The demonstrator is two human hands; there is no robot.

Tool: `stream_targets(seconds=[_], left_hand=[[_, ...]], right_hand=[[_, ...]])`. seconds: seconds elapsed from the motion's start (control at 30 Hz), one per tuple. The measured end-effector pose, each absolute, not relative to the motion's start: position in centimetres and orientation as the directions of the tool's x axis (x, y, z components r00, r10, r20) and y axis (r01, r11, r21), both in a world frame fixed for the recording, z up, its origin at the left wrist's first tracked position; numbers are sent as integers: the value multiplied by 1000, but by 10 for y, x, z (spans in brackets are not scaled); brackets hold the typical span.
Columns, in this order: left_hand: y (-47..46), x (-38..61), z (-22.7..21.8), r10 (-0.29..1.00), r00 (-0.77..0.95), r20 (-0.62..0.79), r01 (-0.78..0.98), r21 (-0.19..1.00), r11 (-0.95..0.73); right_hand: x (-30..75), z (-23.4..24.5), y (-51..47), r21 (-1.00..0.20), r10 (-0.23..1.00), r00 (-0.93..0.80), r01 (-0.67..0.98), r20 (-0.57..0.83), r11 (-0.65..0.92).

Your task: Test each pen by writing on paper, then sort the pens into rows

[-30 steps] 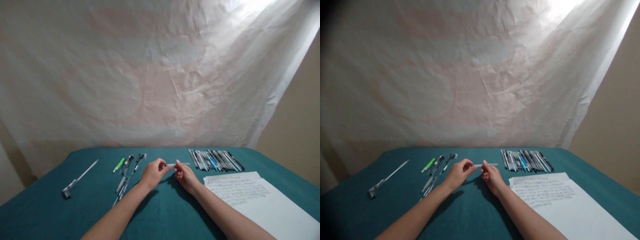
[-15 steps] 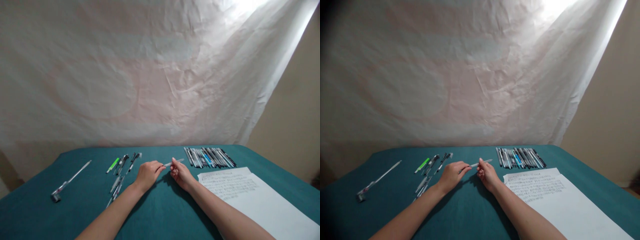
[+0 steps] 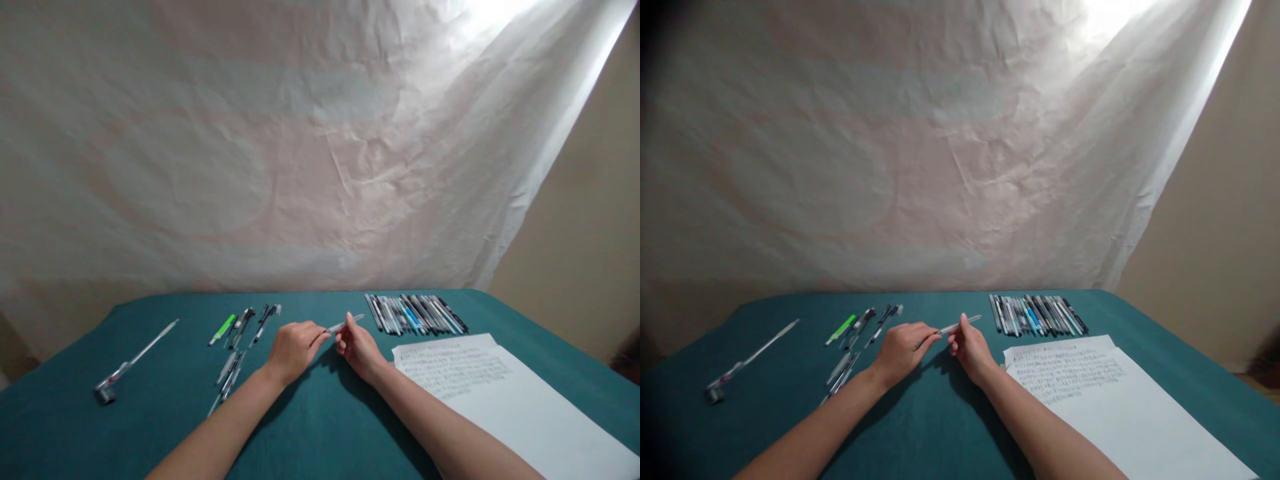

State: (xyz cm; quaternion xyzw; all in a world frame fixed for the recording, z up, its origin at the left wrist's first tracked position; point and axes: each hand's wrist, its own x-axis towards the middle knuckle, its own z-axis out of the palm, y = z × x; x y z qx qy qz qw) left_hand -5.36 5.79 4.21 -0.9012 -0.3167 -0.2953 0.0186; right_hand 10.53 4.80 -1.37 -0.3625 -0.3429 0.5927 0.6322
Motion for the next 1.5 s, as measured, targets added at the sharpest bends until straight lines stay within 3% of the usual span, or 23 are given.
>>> stream_targets(seconds=[0.1,0.2,0.33,0.43,0.57,0.67,0.8,0.97,1.07,1.17,1.37,1.5], left_hand=[[58,-54,46,638,520,568,604,283,-745],[59,-53,49,680,449,580,588,382,-713],[54,-50,54,663,505,552,538,399,-742],[45,-46,55,621,564,544,513,358,-780],[30,-37,54,564,659,498,460,327,-826],[17,-27,50,500,772,392,405,303,-863],[-2,-15,42,345,918,196,285,280,-917],[-21,-7,37,203,979,26,181,355,-917],[-29,-3,35,163,987,-1,151,386,-910],[-34,2,33,138,990,-17,134,395,-909],[-36,7,25,118,993,-1,111,353,-929],[-36,10,19,134,991,11,123,329,-936]], right_hand=[[98,-11,39,-961,967,172,-170,189,219],[93,-7,30,-902,854,295,189,429,388],[93,-6,30,-838,814,289,392,504,380],[97,-3,36,-839,842,237,399,484,370],[108,24,37,-879,849,264,277,459,389],[126,56,29,-892,815,361,198,453,407],[168,78,6,-873,793,370,268,483,407],[238,47,-39,-883,853,378,434,360,181],[271,17,-67,-914,825,508,405,246,23],[290,0,-91,-930,838,516,367,176,-31],[302,-5,-110,-848,852,482,522,204,-92],[309,-13,-110,-840,826,512,534,235,-92]])
